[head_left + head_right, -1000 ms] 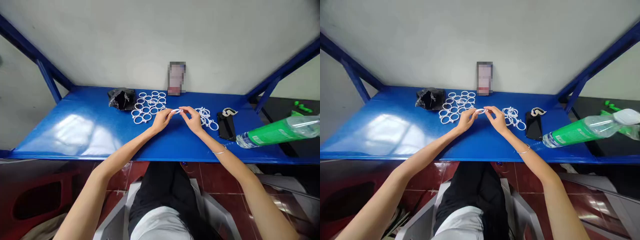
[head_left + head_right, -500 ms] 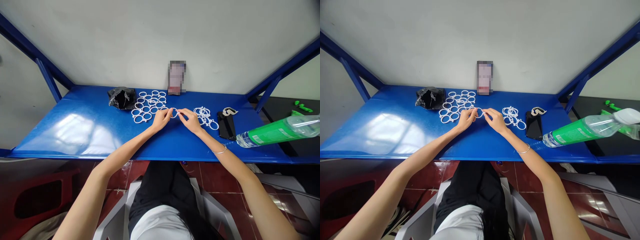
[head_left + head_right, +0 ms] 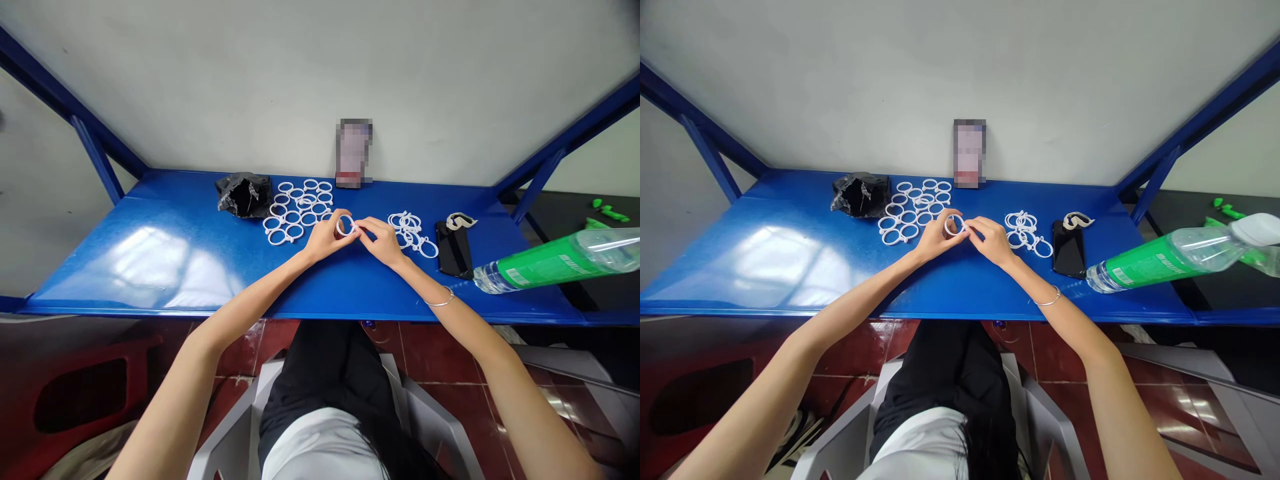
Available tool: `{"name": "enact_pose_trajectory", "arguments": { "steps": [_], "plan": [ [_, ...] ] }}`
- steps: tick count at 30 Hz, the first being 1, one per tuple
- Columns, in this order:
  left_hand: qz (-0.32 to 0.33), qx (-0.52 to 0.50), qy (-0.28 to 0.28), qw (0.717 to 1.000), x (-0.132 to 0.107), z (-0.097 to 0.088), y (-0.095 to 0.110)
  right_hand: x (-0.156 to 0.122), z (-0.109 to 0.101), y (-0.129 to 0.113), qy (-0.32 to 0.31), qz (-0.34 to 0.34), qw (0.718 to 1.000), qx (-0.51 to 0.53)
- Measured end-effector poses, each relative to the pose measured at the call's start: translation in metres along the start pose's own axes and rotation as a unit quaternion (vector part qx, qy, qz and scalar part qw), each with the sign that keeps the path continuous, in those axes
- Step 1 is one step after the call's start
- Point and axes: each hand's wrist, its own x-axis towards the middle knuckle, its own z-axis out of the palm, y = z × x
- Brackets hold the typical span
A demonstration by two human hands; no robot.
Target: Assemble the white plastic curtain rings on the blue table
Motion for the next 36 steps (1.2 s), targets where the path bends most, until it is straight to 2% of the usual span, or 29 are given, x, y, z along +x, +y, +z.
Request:
{"name": "enact_pose_trajectory", "arguments": {
  "steps": [8, 25, 31, 36],
  "plan": [
    [0.02, -0.007, 0.006, 1.0, 0.0005, -0.0011, -0.0016, -0.0003, -0.0003, -0.0002, 0.009, -0.016, 1.0, -0.002],
    [0.024, 0.024, -0.001, 0.999, 0.0026, -0.0034, -0.0038, 0.0016, -0.0036, -0.0029, -0.037, 0.028, 0.998, 0.037],
    [0.036, 0.011, 0.004, 0.999, 0.0024, -0.0031, -0.0035, 0.0023, -0.0047, -0.0036, -0.031, 0.017, 0.998, 0.053],
    [0.02, 0.011, -0.009, 1.0, 0.0025, -0.0037, -0.0028, 0.0027, -0.0042, -0.0025, -0.03, 0.019, 0.998, 0.059]
  ]
}}
